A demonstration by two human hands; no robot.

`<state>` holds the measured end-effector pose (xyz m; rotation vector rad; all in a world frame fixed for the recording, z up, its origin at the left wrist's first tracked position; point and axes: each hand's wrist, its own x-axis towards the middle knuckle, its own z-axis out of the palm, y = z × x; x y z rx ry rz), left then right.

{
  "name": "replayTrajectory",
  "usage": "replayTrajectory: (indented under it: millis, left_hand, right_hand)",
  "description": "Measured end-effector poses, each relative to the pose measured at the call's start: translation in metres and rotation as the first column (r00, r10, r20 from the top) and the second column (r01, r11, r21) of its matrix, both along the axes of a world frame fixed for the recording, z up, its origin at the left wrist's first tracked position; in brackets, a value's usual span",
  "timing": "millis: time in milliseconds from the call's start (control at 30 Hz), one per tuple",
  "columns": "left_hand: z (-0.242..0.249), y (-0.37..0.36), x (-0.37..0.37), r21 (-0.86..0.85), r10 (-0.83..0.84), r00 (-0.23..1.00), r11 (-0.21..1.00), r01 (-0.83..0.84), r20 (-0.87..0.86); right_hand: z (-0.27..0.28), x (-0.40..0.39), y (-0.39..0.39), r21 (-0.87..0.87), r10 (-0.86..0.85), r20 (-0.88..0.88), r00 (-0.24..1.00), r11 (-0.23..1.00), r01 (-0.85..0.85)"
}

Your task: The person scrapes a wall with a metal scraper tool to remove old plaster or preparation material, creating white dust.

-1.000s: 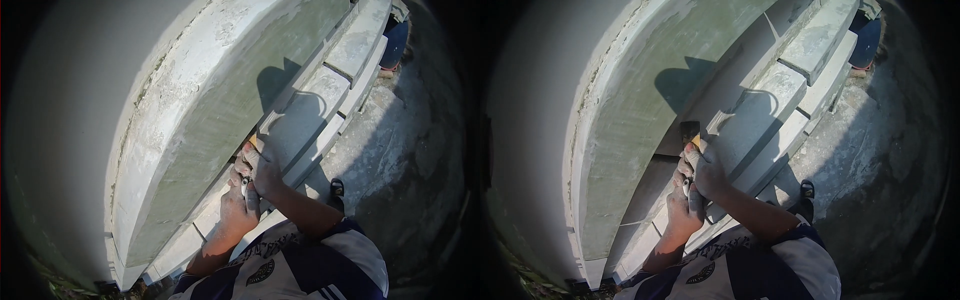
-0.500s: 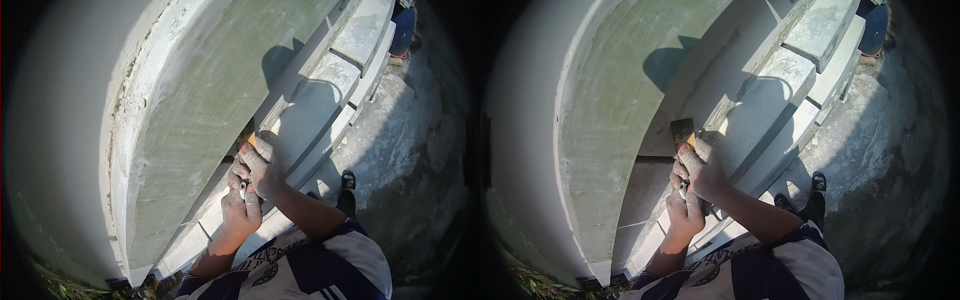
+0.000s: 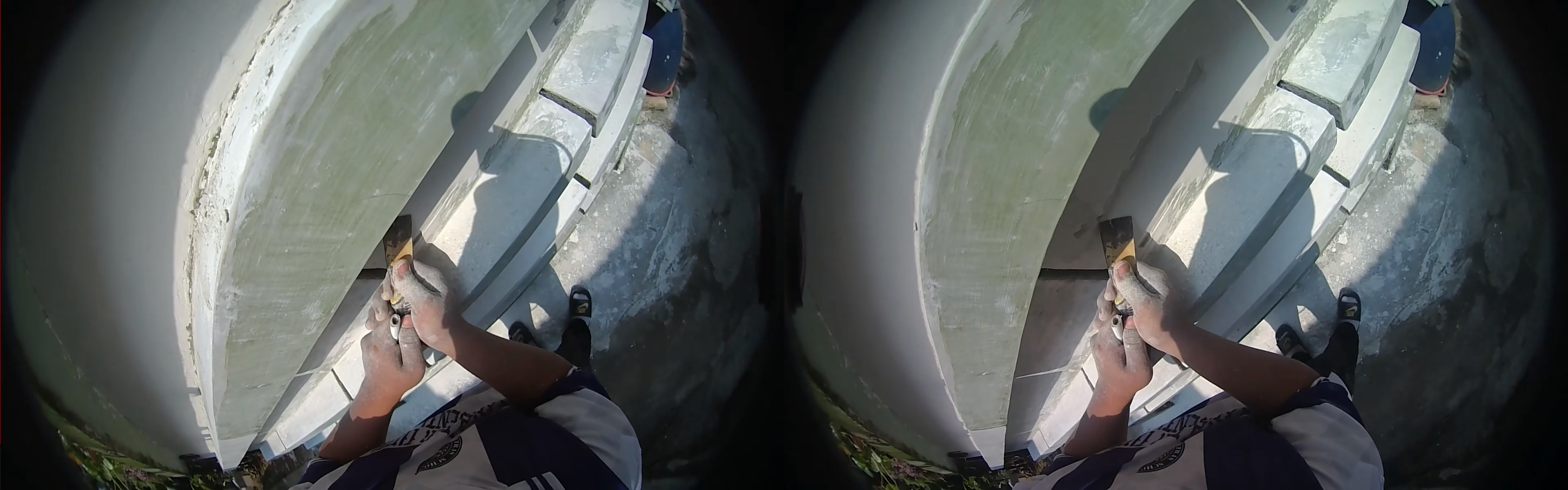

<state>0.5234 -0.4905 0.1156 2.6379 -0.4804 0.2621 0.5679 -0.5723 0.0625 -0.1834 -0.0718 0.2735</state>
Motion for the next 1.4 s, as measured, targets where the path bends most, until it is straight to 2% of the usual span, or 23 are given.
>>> replayTrajectory:
  millis: [100,200,233,267,333,367,400,433,533,567,667,700,800,833,933,967,1067,1200,1233,1267,1333,1400]
  left_hand:
    - [0.011,-0.003,0.017,0.062,-0.045,0.998,0.997,0.048,-0.049]
    - [0.007,-0.008,0.012,-0.052,-0.054,0.998,0.997,0.052,-0.032]
    - [0.008,-0.007,0.008,-0.013,-0.047,0.996,0.999,0.046,-0.071]
    - [0.007,-0.007,0.009,-0.009,-0.061,0.997,0.998,0.06,-0.044]
    - [0.003,-0.006,0.01,-0.003,-0.083,0.997,0.997,0.082,-0.002]
    - [0.007,-0.009,0.011,-0.082,-0.033,0.995,0.996,0.025,-0.095]
    - [0.009,-0.006,0.017,0.013,-0.065,0.992,0.998,0.067,-0.106]
    - [0.009,-0.01,0.016,-0.014,-0.077,0.994,0.997,0.076,-0.076]
    - [-0.001,-0.01,0.01,-0.025,-0.099,0.995,0.995,0.099,-0.01]
    - [-0.006,-0.014,0.006,-0.129,-0.063,0.998,0.99,0.064,0.01]
    - [0.006,-0.011,0.022,-0.04,-0.096,0.978,0.995,0.09,-0.186]
    - [0.003,-0.018,0.018,-0.129,0.061,0.967,0.987,-0.095,-0.246]
    - [-0.001,-0.022,0.012,-0.086,-0.046,0.999,0.995,0.043,-0.029]
    - [0.002,-0.026,0.012,-0.098,-0.044,0.997,0.994,0.038,-0.062]
    - [0.008,-0.029,0.018,-0.109,-0.029,0.984,0.994,0.01,-0.174]
    - [0.01,-0.026,0.018,-0.099,0.0,0.974,0.995,-0.023,-0.228]
    - [0.005,-0.033,0.014,-0.1,-0.075,0.996,0.992,0.071,-0.038]
    - [0.006,-0.037,0.019,-0.076,-0.079,0.997,0.994,0.079,0.009]
    - [0.008,-0.039,0.02,-0.077,-0.081,0.997,0.994,0.082,0.016]
    - [0.01,-0.041,0.021,-0.078,-0.083,0.996,0.993,0.085,0.023]
    - [0.007,-0.042,0.02,-0.067,-0.105,0.993,0.992,0.108,0.053]
    - [0.004,-0.043,0.02,-0.098,-0.124,0.988,0.986,0.133,0.093]
  right_hand:
    - [0.023,0.015,-0.018,-0.083,-0.032,-0.126,0.991,0.996,0.021]
    - [0.018,0.01,-0.012,0.024,-0.027,-0.086,0.996,0.999,0.029]
    - [0.003,0.006,-0.002,0.019,-0.04,-0.032,0.999,0.999,0.041]
    - [0.002,0.001,-0.001,-0.014,-0.029,-0.094,0.995,1.0,0.028]
    - [0.003,0.005,-0.002,-0.026,-0.072,-0.053,0.996,0.997,0.071]
    - [0.008,0.01,-0.009,-0.04,-0.049,-0.096,0.994,0.998,0.045]
    - [0.014,0.015,-0.016,-0.051,-0.022,-0.137,0.99,0.999,0.015]
    - [0.015,0.016,-0.02,-0.002,-0.005,-0.125,0.992,1.0,0.004]
    - [0.007,0.004,-0.019,-0.032,-0.017,-0.086,0.996,0.999,0.014]
    - [0.006,0.003,-0.02,-0.128,-0.036,-0.117,0.993,0.992,0.021]
    - [0.01,0.023,-0.025,-0.062,-0.036,-0.092,0.995,0.998,0.03]
    - [0.021,0.023,-0.032,-0.029,-0.048,-0.133,0.99,0.999,0.045]
    - [0.012,0.011,-0.032,-0.142,-0.048,-0.082,0.995,0.989,0.036]
    - [0.014,0.006,-0.025,-0.114,-0.089,-0.125,0.988,0.991,0.075]
    - [0.01,0.02,-0.035,-0.153,0.005,-0.08,0.997,0.988,-0.017]
    - [0.017,0.025,-0.035,-0.082,-0.007,-0.159,0.987,0.997,-0.006]
    - [0.012,0.012,-0.038,-0.14,-0.004,-0.075,0.997,0.99,-0.007]
    - [0.006,0.018,-0.038,-0.137,-0.062,0.032,0.998,0.988,0.066]
    - [0.022,0.023,-0.048,-0.154,-0.028,-0.129,0.991,0.988,0.008]
    - [0.022,0.025,-0.046,-0.171,-0.037,-0.165,0.986,0.985,0.008]
    - [0.017,0.018,-0.051,-0.105,-0.004,-0.024,1.0,0.994,0.002]
    - [0.016,0.011,-0.047,-0.187,-0.055,-0.073,0.996,0.982,0.04]
